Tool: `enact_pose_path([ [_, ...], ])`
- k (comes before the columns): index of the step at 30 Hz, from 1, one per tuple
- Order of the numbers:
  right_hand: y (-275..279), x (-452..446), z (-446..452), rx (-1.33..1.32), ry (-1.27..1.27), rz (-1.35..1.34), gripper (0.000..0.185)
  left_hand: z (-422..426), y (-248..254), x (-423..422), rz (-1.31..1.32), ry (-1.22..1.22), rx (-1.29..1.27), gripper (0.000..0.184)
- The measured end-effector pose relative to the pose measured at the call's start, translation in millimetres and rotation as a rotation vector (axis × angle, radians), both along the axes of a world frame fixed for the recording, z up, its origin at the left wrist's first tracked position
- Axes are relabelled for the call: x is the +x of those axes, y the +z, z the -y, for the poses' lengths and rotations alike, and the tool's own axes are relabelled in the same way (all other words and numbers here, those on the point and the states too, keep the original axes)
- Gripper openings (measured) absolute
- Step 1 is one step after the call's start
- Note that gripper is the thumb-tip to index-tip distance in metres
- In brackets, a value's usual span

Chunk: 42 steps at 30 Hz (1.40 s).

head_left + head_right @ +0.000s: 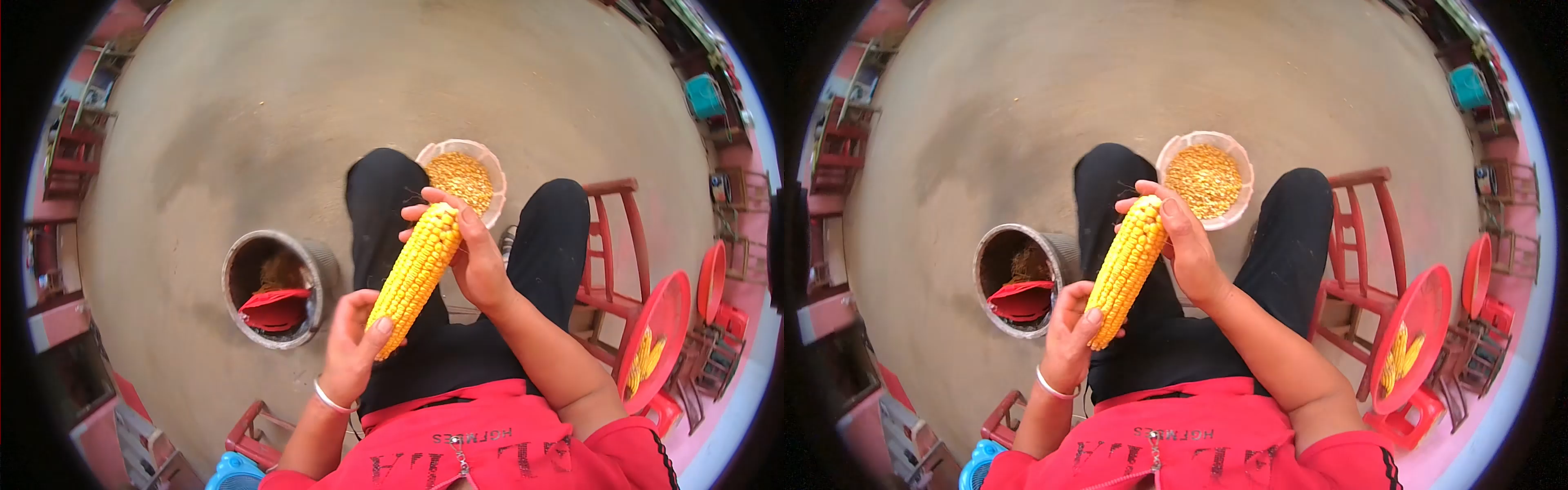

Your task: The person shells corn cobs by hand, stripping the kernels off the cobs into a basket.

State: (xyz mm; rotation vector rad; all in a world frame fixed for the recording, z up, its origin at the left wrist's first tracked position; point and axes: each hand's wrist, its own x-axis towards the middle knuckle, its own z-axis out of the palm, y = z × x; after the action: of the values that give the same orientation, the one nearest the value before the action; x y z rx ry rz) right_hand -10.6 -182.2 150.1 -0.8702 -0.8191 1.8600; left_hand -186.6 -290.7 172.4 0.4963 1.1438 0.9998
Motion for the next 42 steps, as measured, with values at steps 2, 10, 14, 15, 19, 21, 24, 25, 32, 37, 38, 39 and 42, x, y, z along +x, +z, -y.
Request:
enact_pose_path([
  [2,-5.5,7.0,0.8,-0.03,-0.087,-0.006,0.046,-6.3,-3.9,18.6,-0.057,-0.173,-0.063,0.046],
  [10,-75.7,59.0,-10.4,-0.071,-0.167,0.304,0.038,-27.3,-37.5,71.9,-0.26,-0.413,-0.072,0.04],
  [14,-99.2,81.9,-30.6,-0.371,-0.208,0.118,0.043,-36.2,-80.2,99.9,-0.461,-0.433,0.077,0.038],
  [15,-110.2,86.0,-32.9,-0.376,-0.213,0.111,0.043,-38.6,-95.8,105.5,-0.559,-0.434,0.164,0.038],
  [19,-133.2,101.4,-33.6,-0.509,-0.324,0.019,0.05,-53.1,-134.7,120.1,-0.322,-0.421,-0.031,0.042],
  [21,-145.3,107.1,-27.4,-0.423,-0.331,-0.14,0.047,-53.5,-137.6,122.9,-0.294,-0.426,-0.052,0.042],
  [24,-157.3,105.3,-24.5,-0.353,-0.301,-0.067,0.038,-52.6,-136.8,125.7,-0.351,-0.458,-0.065,0.04],
  [25,-165.3,103.6,-22.2,-0.282,-0.314,-0.005,0.035,-52.7,-137.3,127.2,-0.346,-0.441,-0.085,0.04],
  [32,-185.3,101.3,-34.0,-0.204,-0.216,0.089,0.032,-47.9,-140.3,135.8,-0.463,-0.389,-0.005,0.04],
  [37,-182.9,93.3,-42.3,-0.334,-0.172,0.114,0.033,-47.1,-142.1,141.4,-0.468,-0.331,-0.05,0.041],
  [38,-184.2,90.2,-44.1,-0.337,-0.165,0.112,0.033,-47.0,-144.5,141.5,-0.475,-0.327,-0.06,0.041],
  [39,-188.4,87.2,-45.5,-0.357,-0.171,0.138,0.034,-48.7,-143.4,142.0,-0.477,-0.322,-0.065,0.041],
  [42,-199.1,83.0,-51.0,-0.401,-0.152,0.168,0.037,-51.0,-146.2,143.9,-0.499,-0.314,-0.161,0.038],
])
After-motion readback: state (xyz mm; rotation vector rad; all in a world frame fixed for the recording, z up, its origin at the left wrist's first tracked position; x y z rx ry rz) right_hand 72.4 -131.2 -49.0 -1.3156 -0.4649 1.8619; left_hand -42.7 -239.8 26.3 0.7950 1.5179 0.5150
